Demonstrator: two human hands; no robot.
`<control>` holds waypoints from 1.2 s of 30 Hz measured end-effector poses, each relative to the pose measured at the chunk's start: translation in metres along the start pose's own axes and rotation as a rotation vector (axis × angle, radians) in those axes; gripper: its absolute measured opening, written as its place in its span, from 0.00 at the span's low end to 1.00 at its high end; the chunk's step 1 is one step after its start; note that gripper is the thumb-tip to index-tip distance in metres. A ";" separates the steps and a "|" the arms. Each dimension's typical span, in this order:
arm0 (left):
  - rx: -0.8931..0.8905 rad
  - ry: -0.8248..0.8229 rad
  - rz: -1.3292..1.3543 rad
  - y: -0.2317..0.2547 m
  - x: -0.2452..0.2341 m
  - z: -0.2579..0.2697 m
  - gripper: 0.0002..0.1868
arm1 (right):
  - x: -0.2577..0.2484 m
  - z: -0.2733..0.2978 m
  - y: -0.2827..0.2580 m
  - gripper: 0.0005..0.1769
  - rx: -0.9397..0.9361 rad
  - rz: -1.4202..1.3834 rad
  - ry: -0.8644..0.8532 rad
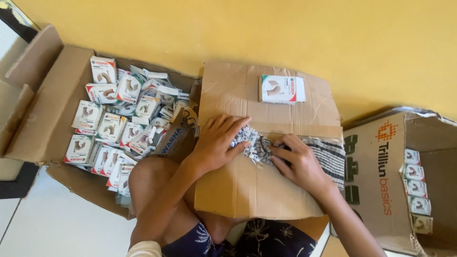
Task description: The person sits on the floor and wipes small product boxes with a cloth. They pick up boxes from a large cardboard box, wipe them on a flat surface, and place them into another box. The process is repeated for several boxes.
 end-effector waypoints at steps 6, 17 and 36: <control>-0.006 -0.008 0.004 0.001 0.001 0.000 0.24 | -0.022 0.021 0.011 0.05 0.009 0.181 0.012; -0.045 -0.163 0.040 0.005 -0.001 -0.003 0.39 | 0.017 -0.067 0.026 0.10 -0.049 0.085 0.029; 0.182 0.275 -0.016 0.019 -0.019 0.004 0.15 | -0.017 -0.013 -0.030 0.41 0.053 -0.389 0.035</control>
Point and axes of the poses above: each hand's wrist, its own z-axis away from the middle knuckle, its own x-axis out of the palm, y = z × x, the point moved 8 cm from there along -z, towards the middle knuckle, and after that the axes turned 7 degrees about y, right-handed, at the moved point
